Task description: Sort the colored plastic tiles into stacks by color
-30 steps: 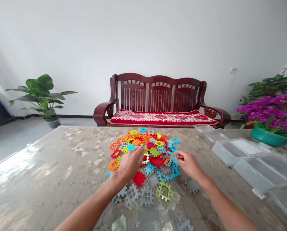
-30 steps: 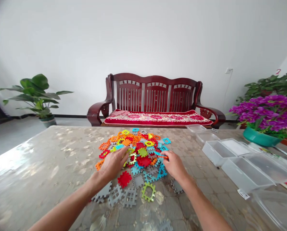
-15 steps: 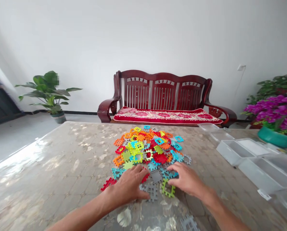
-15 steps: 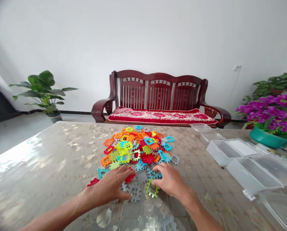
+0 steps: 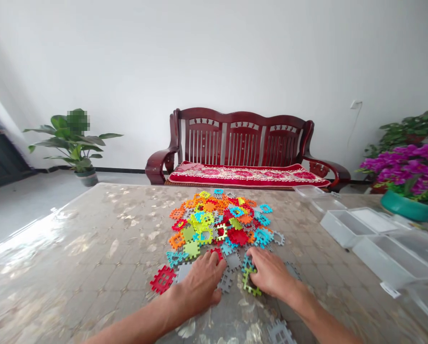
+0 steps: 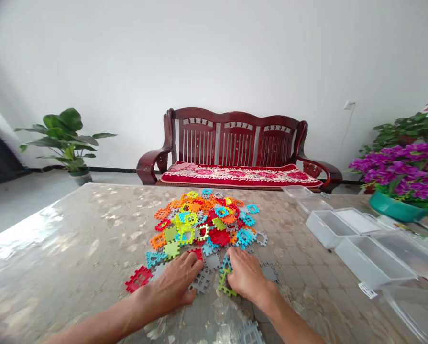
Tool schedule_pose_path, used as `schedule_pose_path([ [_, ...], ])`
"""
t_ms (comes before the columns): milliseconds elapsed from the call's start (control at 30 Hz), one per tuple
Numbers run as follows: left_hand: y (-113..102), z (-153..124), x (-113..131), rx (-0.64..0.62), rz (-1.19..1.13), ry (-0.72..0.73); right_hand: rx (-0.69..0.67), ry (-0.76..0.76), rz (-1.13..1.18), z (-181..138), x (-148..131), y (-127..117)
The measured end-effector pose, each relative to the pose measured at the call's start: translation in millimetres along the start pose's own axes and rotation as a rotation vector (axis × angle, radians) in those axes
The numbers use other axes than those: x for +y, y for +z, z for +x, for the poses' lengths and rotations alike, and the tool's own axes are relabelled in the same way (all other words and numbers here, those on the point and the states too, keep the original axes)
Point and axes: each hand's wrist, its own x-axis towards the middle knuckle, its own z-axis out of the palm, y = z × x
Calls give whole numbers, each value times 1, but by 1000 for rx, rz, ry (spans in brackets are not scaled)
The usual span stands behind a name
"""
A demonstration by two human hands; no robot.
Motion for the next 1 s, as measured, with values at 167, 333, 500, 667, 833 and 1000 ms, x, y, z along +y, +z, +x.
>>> schedule_pose_path([
  [167, 5, -1, -1, 35, -37, -22, 19, 11, -8, -5, -2, 1],
  [333, 4, -4, -5, 40, -67, -13, 28, 37, 104, -8, 8, -9],
  [500, -2, -5, -6, 15, -98, -11, 50, 52, 315, 13, 29, -24],
  [667, -7, -2, -8, 75, -136, -17, 151, 49, 464, 70, 36, -51],
  [833, -28, 6, -18, 204, -140, -65, 177, 64, 577, 97, 58, -54],
  [1000, -55, 29, -41, 319, -40, -188, 128, 99, 360, 75, 105, -22],
])
